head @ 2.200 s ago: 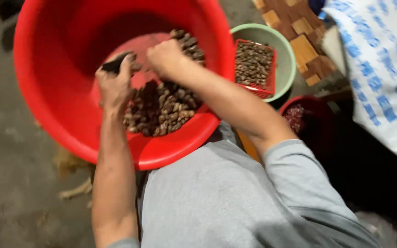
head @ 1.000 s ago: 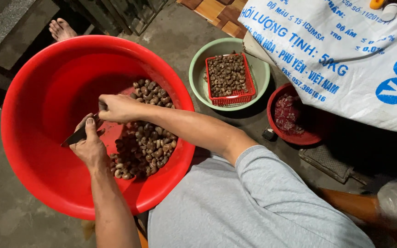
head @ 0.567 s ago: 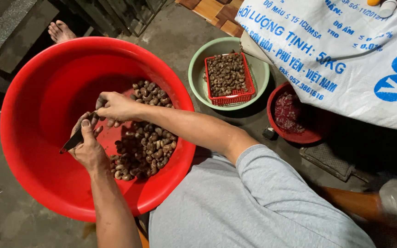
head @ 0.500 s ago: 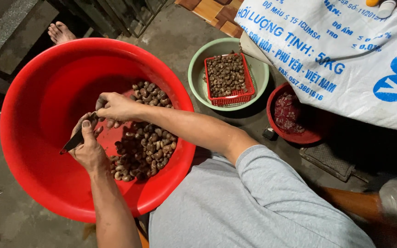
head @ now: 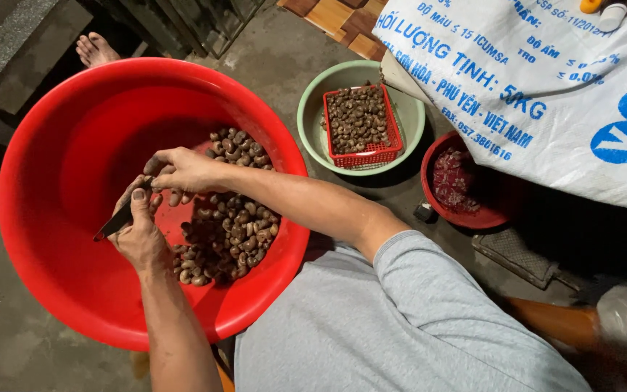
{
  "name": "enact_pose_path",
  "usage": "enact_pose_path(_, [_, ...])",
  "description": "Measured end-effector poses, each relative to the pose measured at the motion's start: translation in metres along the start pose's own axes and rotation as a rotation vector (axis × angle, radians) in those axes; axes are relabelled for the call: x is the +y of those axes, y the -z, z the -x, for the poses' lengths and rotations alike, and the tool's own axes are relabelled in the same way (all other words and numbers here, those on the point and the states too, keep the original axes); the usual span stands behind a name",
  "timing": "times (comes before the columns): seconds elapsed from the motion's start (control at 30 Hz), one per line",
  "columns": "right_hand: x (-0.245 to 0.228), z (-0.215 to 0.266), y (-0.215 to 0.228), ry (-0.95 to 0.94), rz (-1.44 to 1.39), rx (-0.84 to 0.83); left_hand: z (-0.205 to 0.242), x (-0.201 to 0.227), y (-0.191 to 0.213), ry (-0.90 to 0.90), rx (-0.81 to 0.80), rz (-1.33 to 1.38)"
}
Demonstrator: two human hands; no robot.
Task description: Shelling nuts manually using a small knife in a large bowl
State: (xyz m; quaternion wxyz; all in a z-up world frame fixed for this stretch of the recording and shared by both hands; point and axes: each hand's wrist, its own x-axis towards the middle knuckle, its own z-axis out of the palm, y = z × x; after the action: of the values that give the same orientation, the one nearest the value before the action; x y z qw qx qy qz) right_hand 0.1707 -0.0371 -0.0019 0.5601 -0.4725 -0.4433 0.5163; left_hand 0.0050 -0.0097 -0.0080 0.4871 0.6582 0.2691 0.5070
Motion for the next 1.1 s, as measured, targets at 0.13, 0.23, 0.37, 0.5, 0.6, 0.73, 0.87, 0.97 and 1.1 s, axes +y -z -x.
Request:
enact_pose_path(0.13, [0.009, -0.006, 0.001, -0.004, 0.003, -0.027, -0.002, -0.006, 0.003, -0.011, -0.001, -0.003])
enact_pose_path(0.23, [0.007, -0.004, 0.001, -0.002, 0.004, -0.028, -0.002, -0.003, 0.001, -0.010, 0.013, 0.016])
enact_pose_path(0.37, [0.005, -0.002, 0.001, 0.001, 0.011, -0.032, -0.003, -0.006, 0.004, -0.006, 0.028, 0.040])
enact_pose_path(0.5, [0.005, -0.004, 0.003, -0.005, -0.005, -0.034, -0.004, -0.006, 0.005, 0.033, 0.024, 0.044])
enact_pose_path(0.6, [0.002, -0.002, 0.005, -0.001, 0.001, -0.027, -0.006, -0.012, 0.007, 0.034, 0.023, 0.042])
enact_pose_path(0.73, [0.004, 0.000, 0.007, 0.012, -0.004, -0.036, -0.006, -0.007, 0.005, 0.038, 0.012, 0.041])
enact_pose_path(0.87, [0.016, -0.008, 0.011, 0.014, -0.057, -0.052, -0.007, -0.006, 0.002, 0.031, -0.015, 0.007])
enact_pose_path(0.97, [0.013, -0.006, 0.012, 0.014, -0.057, -0.057, -0.010, -0.008, 0.002, 0.037, -0.015, 0.011])
enact_pose_path(1.1, [0.018, -0.010, 0.015, 0.026, -0.065, -0.046, -0.010, -0.007, 0.001, 0.047, -0.014, 0.012])
